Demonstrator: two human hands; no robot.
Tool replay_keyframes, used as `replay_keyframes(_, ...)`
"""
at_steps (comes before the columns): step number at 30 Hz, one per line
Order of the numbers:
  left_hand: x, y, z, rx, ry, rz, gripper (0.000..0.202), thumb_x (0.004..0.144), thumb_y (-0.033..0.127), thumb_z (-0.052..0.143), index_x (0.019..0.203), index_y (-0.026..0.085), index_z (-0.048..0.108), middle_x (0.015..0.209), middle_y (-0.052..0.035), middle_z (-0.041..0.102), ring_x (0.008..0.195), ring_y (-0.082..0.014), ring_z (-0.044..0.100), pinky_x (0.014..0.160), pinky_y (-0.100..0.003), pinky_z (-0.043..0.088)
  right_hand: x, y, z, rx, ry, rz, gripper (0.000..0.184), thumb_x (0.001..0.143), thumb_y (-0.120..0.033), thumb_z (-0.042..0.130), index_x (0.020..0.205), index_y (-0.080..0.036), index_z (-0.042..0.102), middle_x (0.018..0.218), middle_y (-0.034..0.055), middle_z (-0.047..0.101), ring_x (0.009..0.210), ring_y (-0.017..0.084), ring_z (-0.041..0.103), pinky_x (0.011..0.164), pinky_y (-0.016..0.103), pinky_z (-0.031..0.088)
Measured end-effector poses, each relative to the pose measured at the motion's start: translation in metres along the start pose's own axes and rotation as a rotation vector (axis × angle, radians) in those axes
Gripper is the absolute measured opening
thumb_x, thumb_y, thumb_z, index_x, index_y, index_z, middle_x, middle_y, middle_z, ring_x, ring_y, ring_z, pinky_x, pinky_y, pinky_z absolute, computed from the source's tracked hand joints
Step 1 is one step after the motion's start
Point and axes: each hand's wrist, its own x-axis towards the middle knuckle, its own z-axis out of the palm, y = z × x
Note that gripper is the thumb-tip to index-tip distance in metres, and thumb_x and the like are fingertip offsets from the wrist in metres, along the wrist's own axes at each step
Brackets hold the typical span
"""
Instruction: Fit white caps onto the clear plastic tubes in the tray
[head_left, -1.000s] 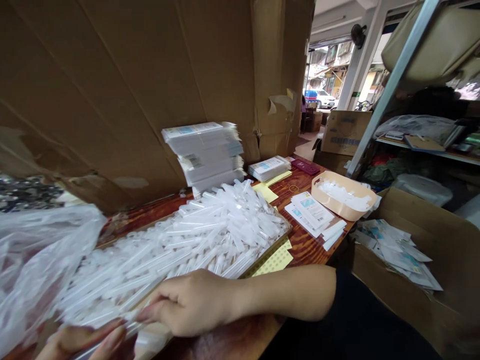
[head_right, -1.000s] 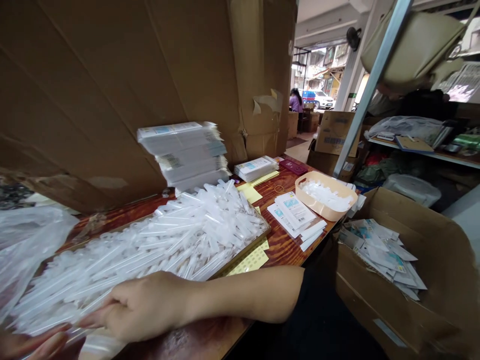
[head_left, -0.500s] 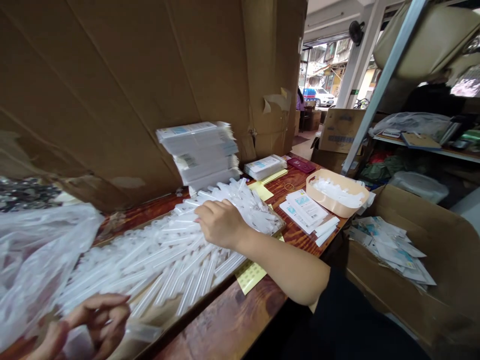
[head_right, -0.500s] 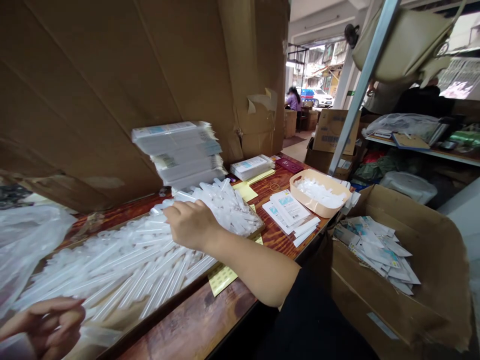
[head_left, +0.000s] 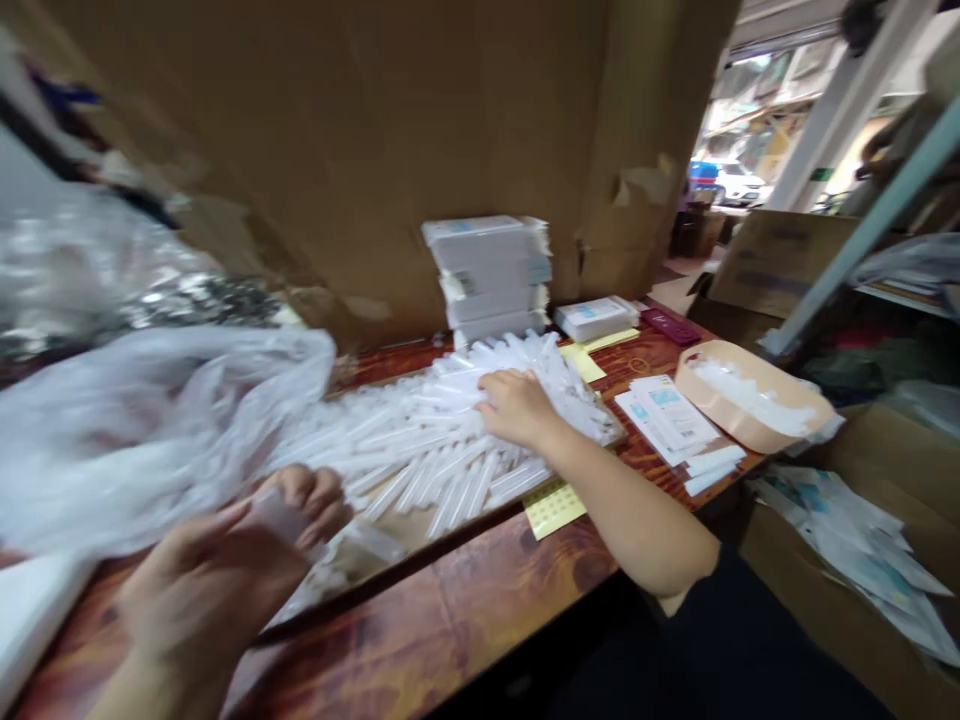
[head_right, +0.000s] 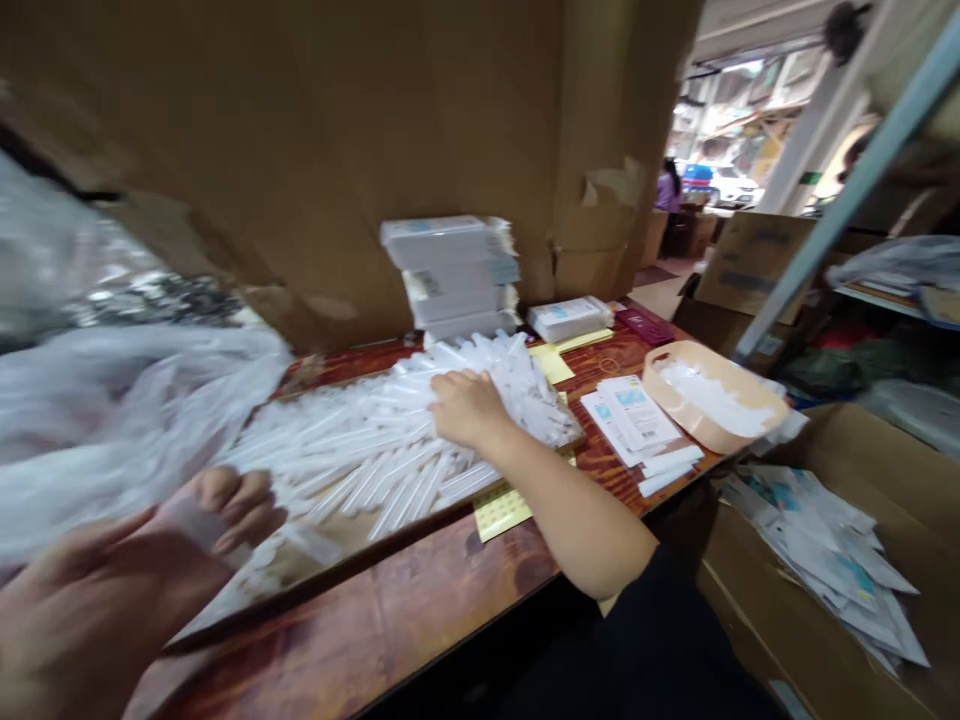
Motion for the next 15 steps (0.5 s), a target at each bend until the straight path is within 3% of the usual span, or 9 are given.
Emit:
replay_keyframes(2, -0.007, 0.001, 0.008, 0.002, -0.066, 0.021, 0.032, 0.045, 0.032, 0.081, 0.063, 0.017, 0.060, 0.067, -0.0025, 0.050, 0.054, -0.0127, 0.048, 0.048, -0.028, 0.051, 0.000, 0.004, 0.000, 0.057, 0.038, 0.003, 0.013, 0.093, -0.020, 0.069, 0.105, -0.016, 0.071, 0.115, 0.0135, 0.077, 0.111, 0.029, 0.069, 0.101, 0.047, 0.049)
replay_keyframes(6, -0.003, -0.002, 0.003, -0.011, -0.046, 0.069, 0.025, 0.060, 0.026, 0.084, 0.062, 0.015, 0.061, 0.068, -0.0020, 0.054, 0.057, -0.0114, 0.052, 0.053, -0.024, 0.051, -0.001, 0.009, -0.004, 0.151, 0.144, -0.034, 0.011, 0.095, -0.023, 0.064, 0.102, -0.017, 0.070, 0.110, 0.0132, 0.076, 0.109, 0.028, 0.068, 0.100, 0.046, 0.048)
replay_keyframes(9, 0.006, 0.000, -0.006, -0.099, 0.142, 0.228, 0.018, 0.072, 0.025, 0.080, 0.067, 0.014, 0.066, 0.076, -0.0047, 0.062, 0.064, -0.0131, 0.060, 0.056, -0.023, 0.053, -0.005, 0.004, -0.008, 0.240, 0.298, -0.107, 0.013, 0.098, -0.028, 0.058, 0.094, -0.019, 0.068, 0.096, 0.0090, 0.075, 0.091, 0.024, 0.069, 0.089, 0.041, 0.051)
replay_keyframes(11, 0.011, 0.005, -0.014, -0.143, 0.270, 0.341, 0.016, 0.079, 0.024, 0.077, 0.071, 0.013, 0.069, 0.071, -0.0023, 0.061, 0.057, -0.0093, 0.054, 0.050, -0.019, 0.047, -0.008, -0.007, -0.008, 0.291, 0.347, -0.211, 0.015, 0.098, -0.028, 0.058, 0.089, -0.020, 0.067, 0.088, 0.0064, 0.073, 0.083, 0.022, 0.067, 0.082, 0.038, 0.051)
replay_keyframes(13, 0.015, 0.009, -0.023, -0.168, 0.334, 0.423, 0.014, 0.083, 0.025, 0.076, 0.075, 0.014, 0.071, 0.057, 0.0039, 0.049, 0.046, -0.0048, 0.040, 0.044, -0.015, 0.037, -0.008, -0.023, -0.005, 0.298, 0.231, -0.360, 0.014, 0.098, -0.025, 0.058, 0.088, -0.020, 0.067, 0.086, 0.0062, 0.072, 0.082, 0.020, 0.066, 0.079, 0.035, 0.050)
replay_keyframes(15, 0.018, 0.012, -0.030, -0.175, 0.355, 0.478, 0.013, 0.085, 0.026, 0.077, 0.078, 0.016, 0.073, 0.049, 0.0081, 0.037, 0.041, -0.0032, 0.030, 0.042, -0.013, 0.030, -0.005, -0.046, 0.001, 0.246, -0.016, -0.505, 0.013, 0.097, -0.019, 0.056, 0.091, -0.018, 0.068, 0.090, 0.0079, 0.072, 0.084, 0.020, 0.065, 0.080, 0.033, 0.050)
